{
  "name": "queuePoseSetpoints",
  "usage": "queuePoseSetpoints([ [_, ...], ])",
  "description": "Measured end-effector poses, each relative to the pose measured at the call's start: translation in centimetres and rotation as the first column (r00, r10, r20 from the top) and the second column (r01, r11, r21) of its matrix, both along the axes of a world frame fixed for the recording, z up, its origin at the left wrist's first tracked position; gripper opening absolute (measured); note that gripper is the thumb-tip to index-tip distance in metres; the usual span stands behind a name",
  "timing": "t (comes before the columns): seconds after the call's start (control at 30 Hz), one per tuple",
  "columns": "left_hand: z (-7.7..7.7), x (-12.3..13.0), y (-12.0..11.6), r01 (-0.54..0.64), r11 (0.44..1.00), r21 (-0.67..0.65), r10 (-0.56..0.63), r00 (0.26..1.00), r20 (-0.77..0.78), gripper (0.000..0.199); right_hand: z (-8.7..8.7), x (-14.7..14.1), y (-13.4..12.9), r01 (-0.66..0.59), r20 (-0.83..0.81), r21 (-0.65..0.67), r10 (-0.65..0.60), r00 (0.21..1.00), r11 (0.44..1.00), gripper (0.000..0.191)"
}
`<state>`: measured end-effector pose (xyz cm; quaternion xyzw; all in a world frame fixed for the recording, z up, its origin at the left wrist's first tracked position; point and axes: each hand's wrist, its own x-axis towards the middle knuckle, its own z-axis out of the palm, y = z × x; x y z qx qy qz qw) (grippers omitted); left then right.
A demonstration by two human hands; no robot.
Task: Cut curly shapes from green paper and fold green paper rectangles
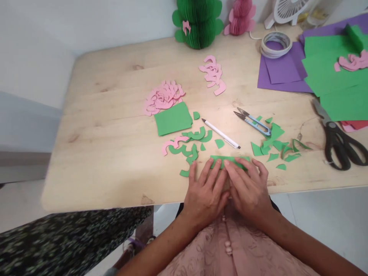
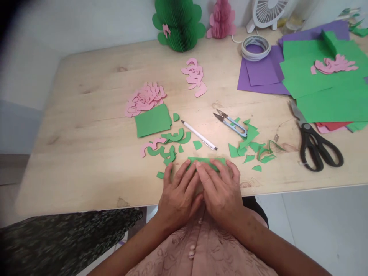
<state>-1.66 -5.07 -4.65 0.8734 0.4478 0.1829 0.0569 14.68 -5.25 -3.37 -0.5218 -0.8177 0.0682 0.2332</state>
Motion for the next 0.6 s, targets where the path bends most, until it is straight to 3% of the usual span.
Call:
queuePoseSetpoints([
  [0.23, 0.0, 0.1, -0.1, -0.012, 1.000, -0.006, 0.013, 1.000, 0.020, 0.046, -0.2, -0.2, -0.2, -0.027, 0.012, -0.018, 0.027, 1.000, 0.999, 0.050],
  [0.6, 0.0, 0.2, -0.2, -0.014, 1.000, 0.002, 0.014, 0.999, 0.029, 0.039, 0.2, 0.9, -0.2, 0.033, 0.031, 0.002, -0.034, 0.999, 0.999, 0.047],
])
